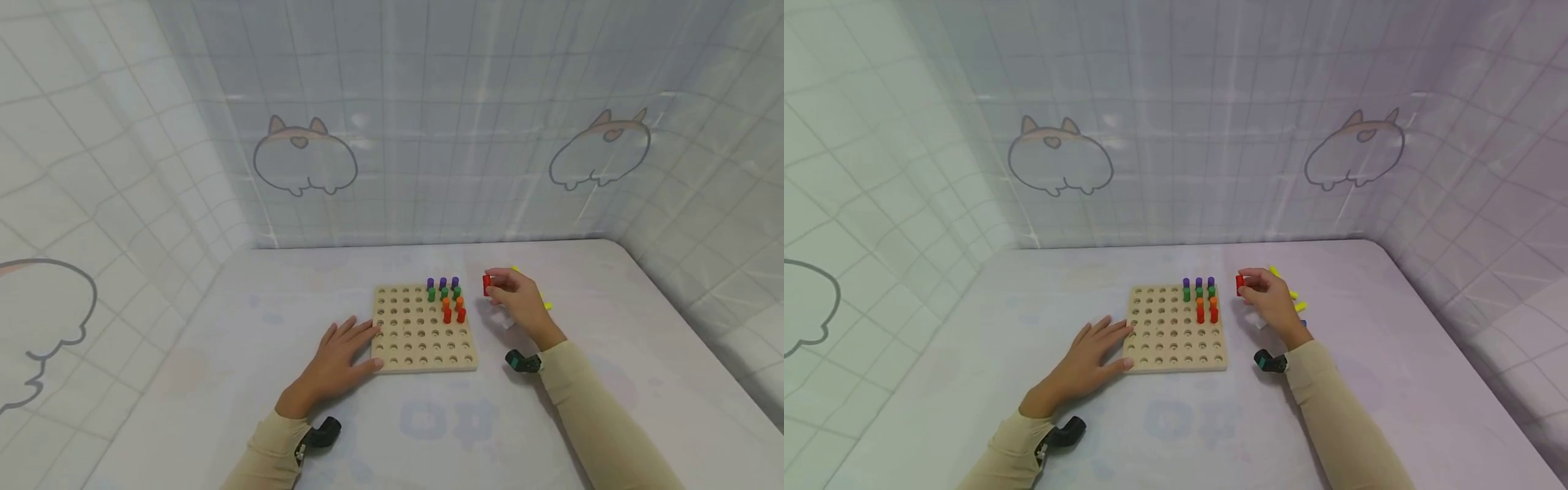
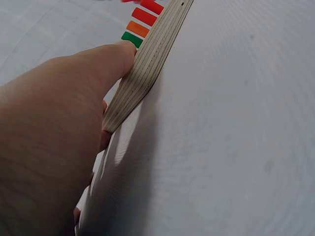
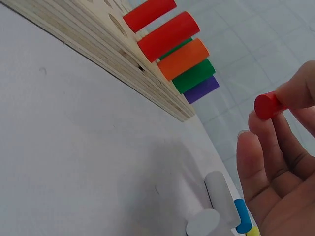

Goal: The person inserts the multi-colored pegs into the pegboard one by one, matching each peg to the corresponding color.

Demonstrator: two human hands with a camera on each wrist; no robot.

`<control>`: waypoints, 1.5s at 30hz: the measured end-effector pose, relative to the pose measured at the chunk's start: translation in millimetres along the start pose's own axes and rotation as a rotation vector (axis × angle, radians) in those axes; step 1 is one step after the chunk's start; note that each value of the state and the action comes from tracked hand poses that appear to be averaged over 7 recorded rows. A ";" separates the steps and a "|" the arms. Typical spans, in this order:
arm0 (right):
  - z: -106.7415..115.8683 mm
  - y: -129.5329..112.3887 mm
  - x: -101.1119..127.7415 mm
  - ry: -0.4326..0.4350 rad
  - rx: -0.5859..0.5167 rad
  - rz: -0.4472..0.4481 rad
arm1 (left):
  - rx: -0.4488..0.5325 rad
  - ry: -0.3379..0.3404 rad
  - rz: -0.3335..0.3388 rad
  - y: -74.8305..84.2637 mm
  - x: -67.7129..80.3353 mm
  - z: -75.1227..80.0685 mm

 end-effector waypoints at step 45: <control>-50.9 -37.5 6.9 -0.124 -0.118 0.060 | 0.003 0.021 -0.008 -0.1 -0.7 0.1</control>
Point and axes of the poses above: each hand's wrist, its own x-axis away from the middle knuckle, its own z-axis out of the back of the hand, y = z × x, the point moved 3 cm from there along -x, towards the middle knuckle, and after that the axes turned 2 degrees about -y, right-handed, at the moved point
